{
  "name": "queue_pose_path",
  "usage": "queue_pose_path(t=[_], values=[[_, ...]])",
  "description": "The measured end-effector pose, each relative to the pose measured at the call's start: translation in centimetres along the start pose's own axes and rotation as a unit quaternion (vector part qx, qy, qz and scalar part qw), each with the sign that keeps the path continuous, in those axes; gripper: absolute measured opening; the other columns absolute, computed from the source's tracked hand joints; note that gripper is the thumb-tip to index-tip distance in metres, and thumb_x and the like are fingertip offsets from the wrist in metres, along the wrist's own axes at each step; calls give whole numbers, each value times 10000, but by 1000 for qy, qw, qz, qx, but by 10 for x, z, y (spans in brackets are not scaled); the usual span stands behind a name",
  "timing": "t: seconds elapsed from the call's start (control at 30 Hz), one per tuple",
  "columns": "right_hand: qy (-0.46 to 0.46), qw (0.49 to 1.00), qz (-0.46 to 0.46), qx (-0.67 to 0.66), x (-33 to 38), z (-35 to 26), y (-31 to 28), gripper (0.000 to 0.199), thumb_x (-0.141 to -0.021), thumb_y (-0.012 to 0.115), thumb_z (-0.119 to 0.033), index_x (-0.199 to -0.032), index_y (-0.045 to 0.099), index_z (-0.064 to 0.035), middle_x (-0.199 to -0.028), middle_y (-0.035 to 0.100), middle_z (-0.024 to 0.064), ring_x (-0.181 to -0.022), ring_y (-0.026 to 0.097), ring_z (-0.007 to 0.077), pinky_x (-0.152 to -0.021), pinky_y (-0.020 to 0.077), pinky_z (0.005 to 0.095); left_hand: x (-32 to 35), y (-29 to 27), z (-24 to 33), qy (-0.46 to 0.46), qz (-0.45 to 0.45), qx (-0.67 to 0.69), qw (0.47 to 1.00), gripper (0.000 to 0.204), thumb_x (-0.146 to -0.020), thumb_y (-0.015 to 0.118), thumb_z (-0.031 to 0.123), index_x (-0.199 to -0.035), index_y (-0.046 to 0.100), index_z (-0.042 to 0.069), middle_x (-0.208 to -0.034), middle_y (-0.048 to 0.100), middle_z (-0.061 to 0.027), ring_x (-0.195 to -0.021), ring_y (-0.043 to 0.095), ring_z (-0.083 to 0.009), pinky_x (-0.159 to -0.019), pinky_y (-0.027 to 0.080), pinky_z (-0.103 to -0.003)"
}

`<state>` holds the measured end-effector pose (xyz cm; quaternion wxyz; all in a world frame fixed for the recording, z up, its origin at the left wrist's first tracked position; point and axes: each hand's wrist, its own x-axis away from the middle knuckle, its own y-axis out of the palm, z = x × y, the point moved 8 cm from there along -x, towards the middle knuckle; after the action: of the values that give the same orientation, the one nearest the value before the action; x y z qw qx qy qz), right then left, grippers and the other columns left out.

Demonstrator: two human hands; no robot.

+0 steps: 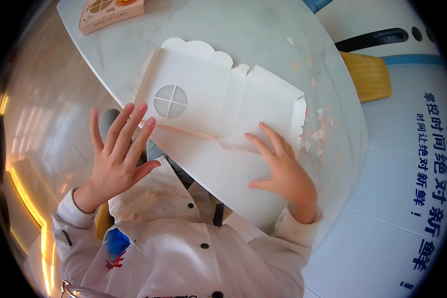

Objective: The person assembles flat-packed cardboard boxes by folding along pre-scored lines and securing the flaps with adhesive strips. They complete one box and place it on a stack, then begin assembling a second box in the same manner.

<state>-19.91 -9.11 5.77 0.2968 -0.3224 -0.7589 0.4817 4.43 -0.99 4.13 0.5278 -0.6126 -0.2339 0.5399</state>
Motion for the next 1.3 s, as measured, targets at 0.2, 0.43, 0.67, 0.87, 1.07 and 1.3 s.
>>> queue_pose_path(t=[0.2,0.43,0.67,0.87,1.07,1.3], values=[[-77,985,108,111,-3,-35,19,209,-774,665,13,-979,678,-28,-1023,666,86,-955,659,270,-799,536,370,-15,-4,25,40,43,153,986,623,-735,746,121,-1321,567,9,-1271,582,-171,-816,608,-226,-732,516,-349],[-246,946,204,-55,0,-94,-18,170,-780,660,-23,-943,700,-47,-951,666,81,-854,662,238,-691,545,325,-29,28,32,71,-37,143,986,390,-715,677,89,-1098,662,15,-1128,637,-117,-736,621,-213,-657,526,-323],[-443,801,381,-133,56,-140,-69,161,-941,509,-184,-1059,608,-135,-790,651,80,-649,635,240,-521,443,309,-18,8,-21,47,5,199,979,297,-679,640,-57,-971,665,-9,-1122,621,-118,-914,624,-258,-744,539,-342],[-484,776,385,-128,50,-146,-90,183,-906,541,-145,-1060,598,-66,-715,623,107,-617,643,266,-495,490,332,-27,6,-59,-124,96,276,948,398,-819,514,-176,-1158,631,-4,-1241,554,-171,-933,628,-275,-783,543,-347],[-484,808,290,-169,26,-129,-76,237,-801,673,-159,-1026,681,-84,-853,628,80,-709,618,223,-588,478,297,5,1,-83,-190,152,243,939,430,-844,491,-173,-1208,612,20,-1239,541,-150,-879,605,-229,-731,526,-317],[-361,933,-10,17,-30,-148,6,685,-708,796,-400,-1270,600,-62,-1116,572,123,-992,578,248,-844,474,363,-2,-13,-50,-40,40,164,985,378,-653,711,-7,-1020,707,80,-1185,626,-65,-779,601,-197,-627,509,-306]])
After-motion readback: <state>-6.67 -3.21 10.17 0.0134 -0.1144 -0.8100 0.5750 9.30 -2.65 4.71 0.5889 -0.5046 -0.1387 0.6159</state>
